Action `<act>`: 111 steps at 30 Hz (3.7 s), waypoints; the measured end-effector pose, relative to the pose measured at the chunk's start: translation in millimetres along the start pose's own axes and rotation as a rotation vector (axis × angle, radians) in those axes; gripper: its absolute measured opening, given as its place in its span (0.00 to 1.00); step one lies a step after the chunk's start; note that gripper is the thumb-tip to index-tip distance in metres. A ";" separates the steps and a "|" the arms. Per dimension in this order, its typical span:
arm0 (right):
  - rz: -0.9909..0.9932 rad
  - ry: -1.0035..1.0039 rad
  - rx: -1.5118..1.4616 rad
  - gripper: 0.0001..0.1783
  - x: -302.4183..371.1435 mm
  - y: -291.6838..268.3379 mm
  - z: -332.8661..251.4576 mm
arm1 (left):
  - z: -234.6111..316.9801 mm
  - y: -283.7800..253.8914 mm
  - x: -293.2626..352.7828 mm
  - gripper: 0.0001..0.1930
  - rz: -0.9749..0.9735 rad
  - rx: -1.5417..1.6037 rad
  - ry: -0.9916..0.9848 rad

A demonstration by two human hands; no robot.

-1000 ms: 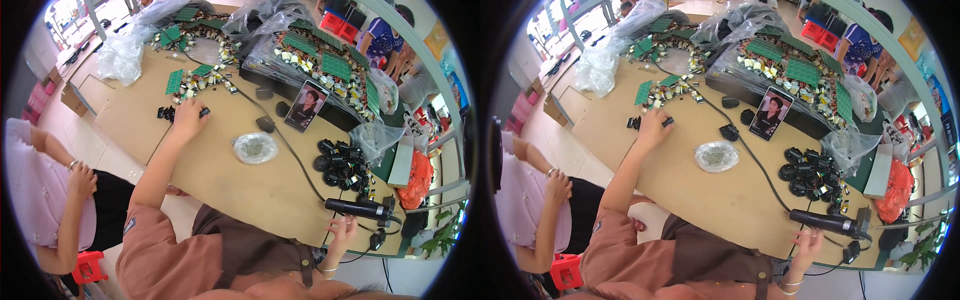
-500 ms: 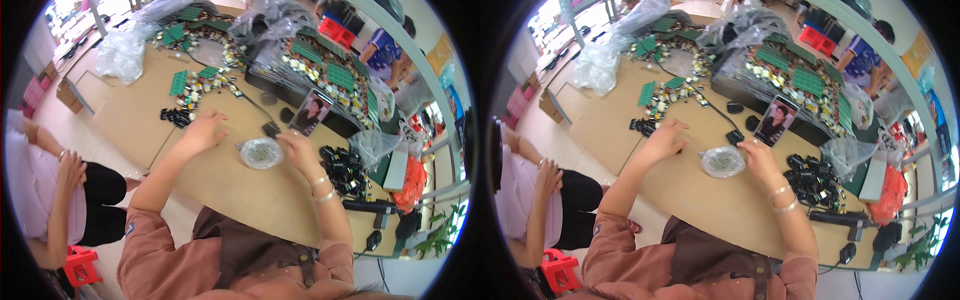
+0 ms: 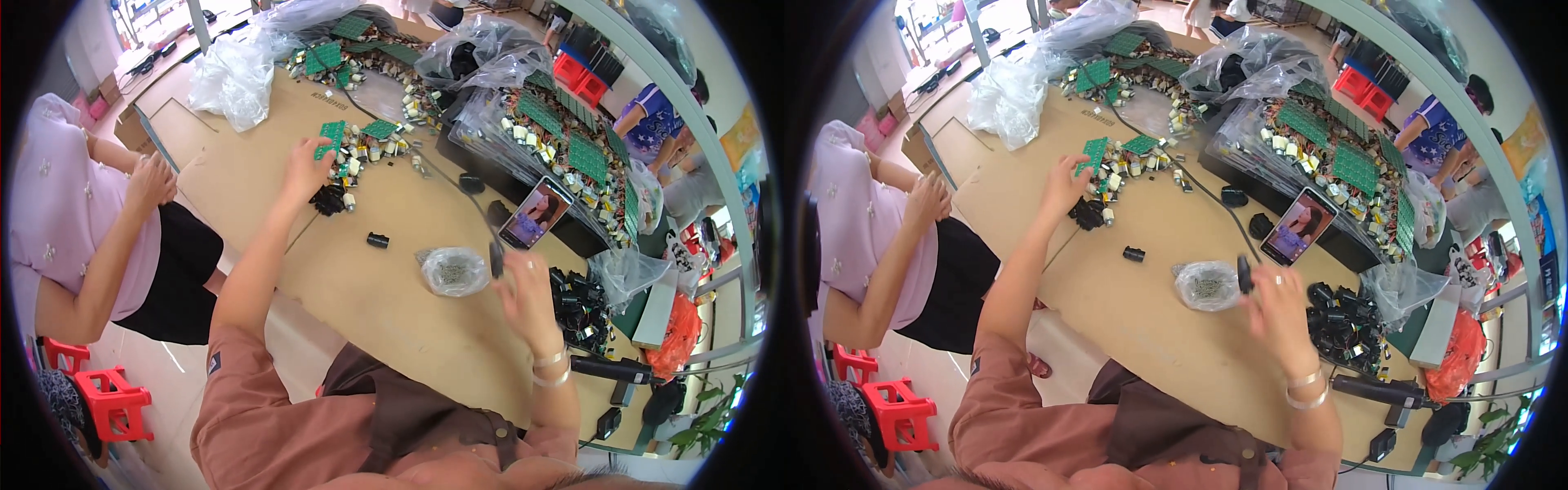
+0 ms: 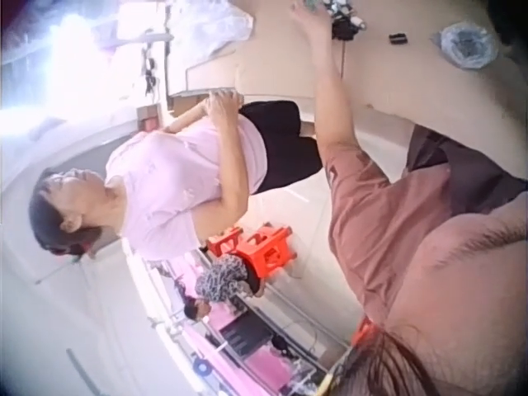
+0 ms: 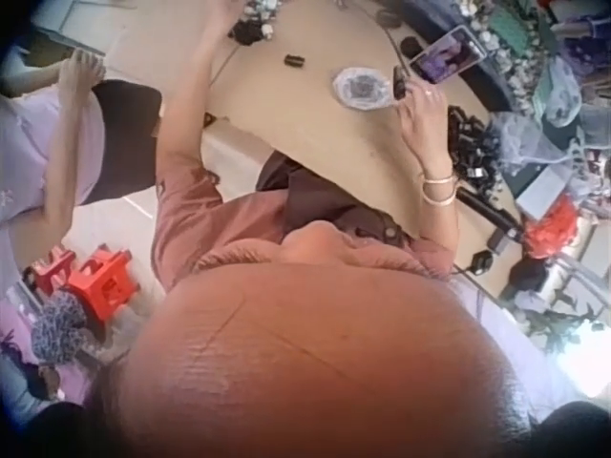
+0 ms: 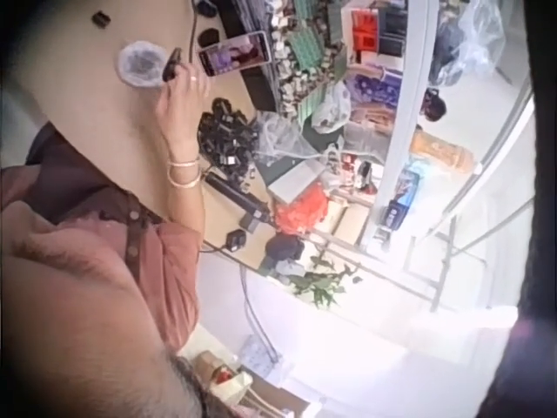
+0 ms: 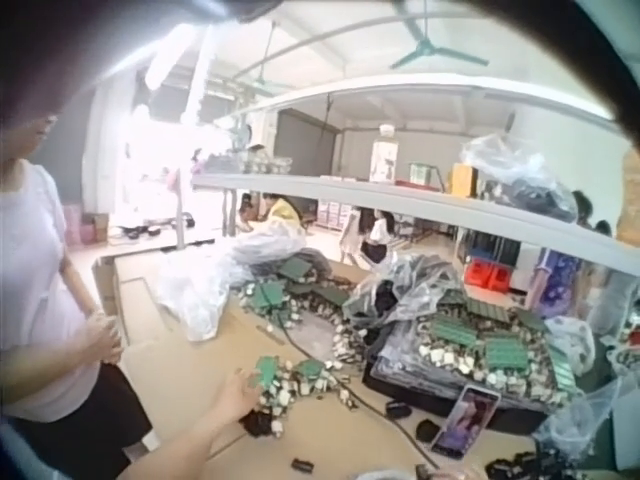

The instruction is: The person assembles electronic circuit boards into plastic housings by securing them with screws using an electric screwdriver.

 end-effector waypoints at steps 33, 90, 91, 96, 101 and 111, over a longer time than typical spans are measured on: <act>-0.757 0.685 -1.793 0.20 -39.4 69.3 -51.8 | 171.5 -11.7 43.1 0.18 -0.386 1.413 -0.226; 0.765 0.003 -0.958 0.10 -299.2 -339.6 33.2 | 198.7 46.9 110.8 0.12 -0.526 1.503 -0.260; 0.702 0.016 -0.906 0.11 -306.1 -331.0 29.0 | 198.7 46.7 111.8 0.12 -0.517 1.504 -0.265; 0.584 0.078 -0.636 0.15 -326.7 -268.8 25.1 | 201.1 47.6 115.7 0.10 -0.509 1.458 -0.157; 0.693 0.093 0.192 0.16 -335.2 -240.3 51.4 | 198.5 51.5 116.8 0.10 -0.515 1.350 -0.182; 0.293 0.117 0.277 0.22 -350.7 -275.0 133.0 | 207.6 51.8 97.8 0.10 -0.472 1.048 -0.017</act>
Point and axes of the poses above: each hand's wrist, its own x-axis away from the middle knuckle, its own y-axis out of the palm, z = x × y, the point moved 4 cm from there along -x, towards the middle knuckle, and after that the axes turned 9 degrees about y, right-handed, at the moved point
